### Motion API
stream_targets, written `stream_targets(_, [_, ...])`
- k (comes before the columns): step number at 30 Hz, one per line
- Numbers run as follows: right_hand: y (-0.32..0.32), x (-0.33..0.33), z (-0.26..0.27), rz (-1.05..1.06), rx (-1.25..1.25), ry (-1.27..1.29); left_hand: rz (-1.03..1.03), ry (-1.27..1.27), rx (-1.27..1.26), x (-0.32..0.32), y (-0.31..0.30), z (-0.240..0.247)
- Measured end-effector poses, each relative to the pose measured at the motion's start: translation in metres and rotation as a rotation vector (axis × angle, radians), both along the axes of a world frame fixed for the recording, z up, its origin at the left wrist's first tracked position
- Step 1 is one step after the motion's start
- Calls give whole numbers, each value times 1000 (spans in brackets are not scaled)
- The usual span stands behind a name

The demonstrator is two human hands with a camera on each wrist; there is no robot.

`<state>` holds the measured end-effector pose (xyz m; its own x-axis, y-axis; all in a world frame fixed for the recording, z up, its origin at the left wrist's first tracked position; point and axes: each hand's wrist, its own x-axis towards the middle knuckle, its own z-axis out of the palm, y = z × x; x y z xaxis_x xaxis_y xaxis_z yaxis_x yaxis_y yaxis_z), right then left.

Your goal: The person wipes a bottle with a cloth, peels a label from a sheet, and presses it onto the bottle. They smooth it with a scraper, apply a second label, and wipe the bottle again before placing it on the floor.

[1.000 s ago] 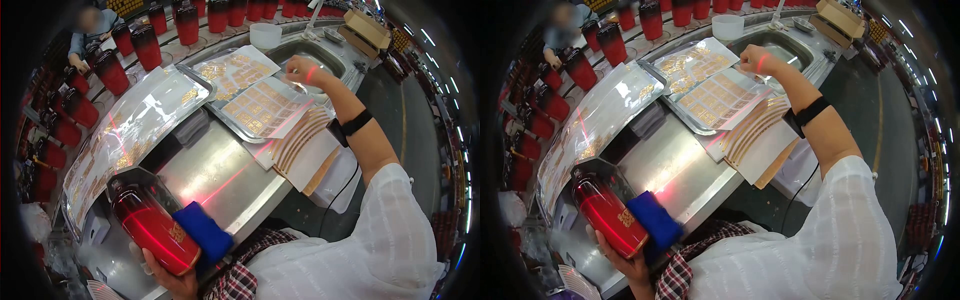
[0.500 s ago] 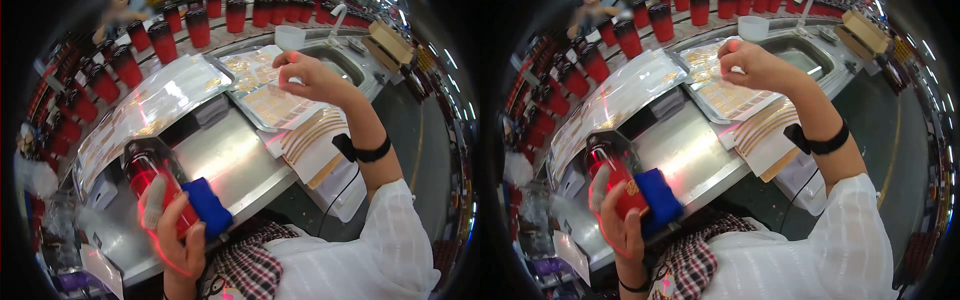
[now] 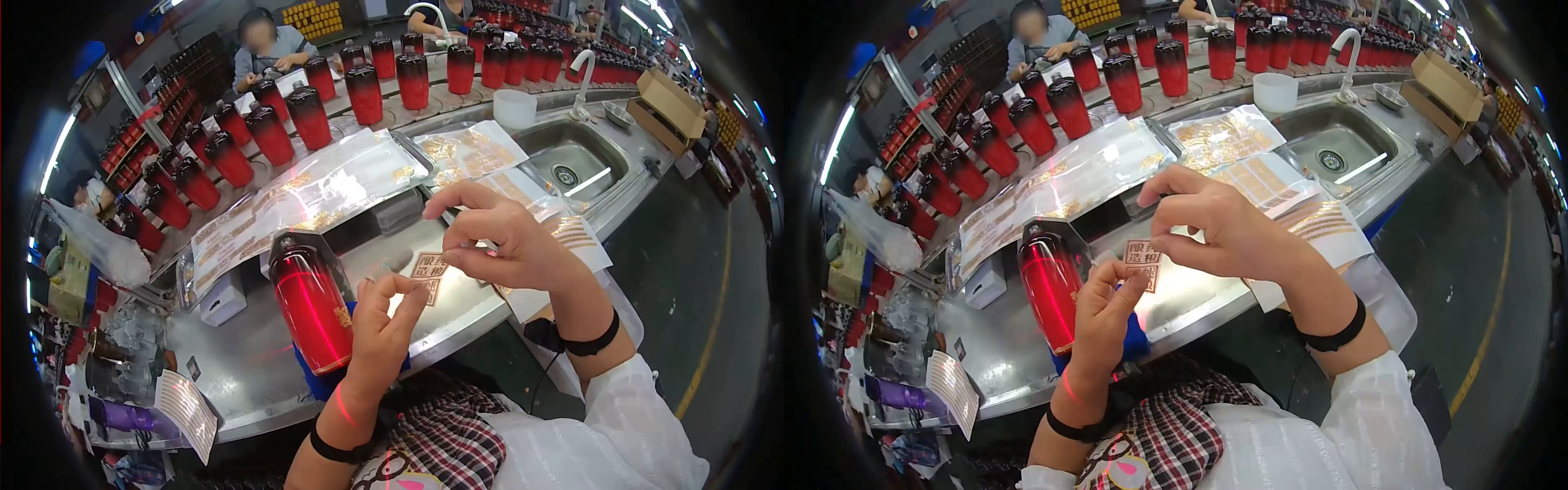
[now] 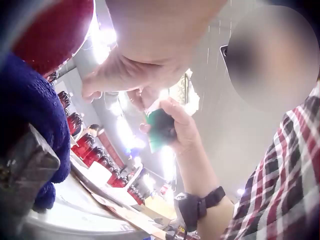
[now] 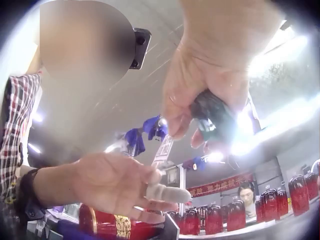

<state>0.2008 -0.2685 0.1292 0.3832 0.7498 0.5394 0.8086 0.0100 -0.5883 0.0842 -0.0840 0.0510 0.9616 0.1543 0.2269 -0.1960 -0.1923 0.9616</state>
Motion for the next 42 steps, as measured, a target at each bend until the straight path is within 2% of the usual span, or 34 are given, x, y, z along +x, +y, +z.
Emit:
stream_targets(3, [2, -7, -4, -41, 53, 161, -77, 22, -206, -1, -1, -7])
stream_targets(7, [-1, -10, -2, -62, -12, 241, -49, 25, -158, -3, -2, -4])
stream_targets(9, [-2, -6, -5, -66, -54, 185, 5, 13, -109, -4, -1, -3])
stream_targets(12, [1, 9, -16, -10, -65, 143, 86, -61, 144, -5, 2, -4])
stream_targets(15, [6, 10, -20, 13, -156, 203, 146, -340, 466, -5, 1, 12])
stream_targets(21, [11, 20, -35, 157, -297, 287, 67, -318, 690, -8, 3, 23])
stream_targets(23, [15, 21, -44, 189, -288, 359, 42, -382, 623, -6, 1, 24])
stream_targets(26, [16, 16, -37, 292, -512, 623, 26, -413, 567, -3, 1, 20])
stream_targets(29, [12, 17, -52, 404, -466, 795, 12, -348, 538, -4, 5, 16])
stream_targets(30, [10, 15, -57, 365, -370, 858, 4, -318, 528, -5, 7, 15])
stream_targets(33, [6, 14, -55, 359, -227, 686, -24, -277, 549, -6, 9, 17])
stream_targets(36, [2, 11, -50, 234, -123, 601, -6, -287, 521, -5, 7, 18])
stream_targets(39, [2, 10, -49, 210, -79, 470, 46, -233, 497, -7, 4, 12])
stream_targets(42, [1, 3, -46, 93, -14, 400, 69, -172, 325, -6, 4, 5])
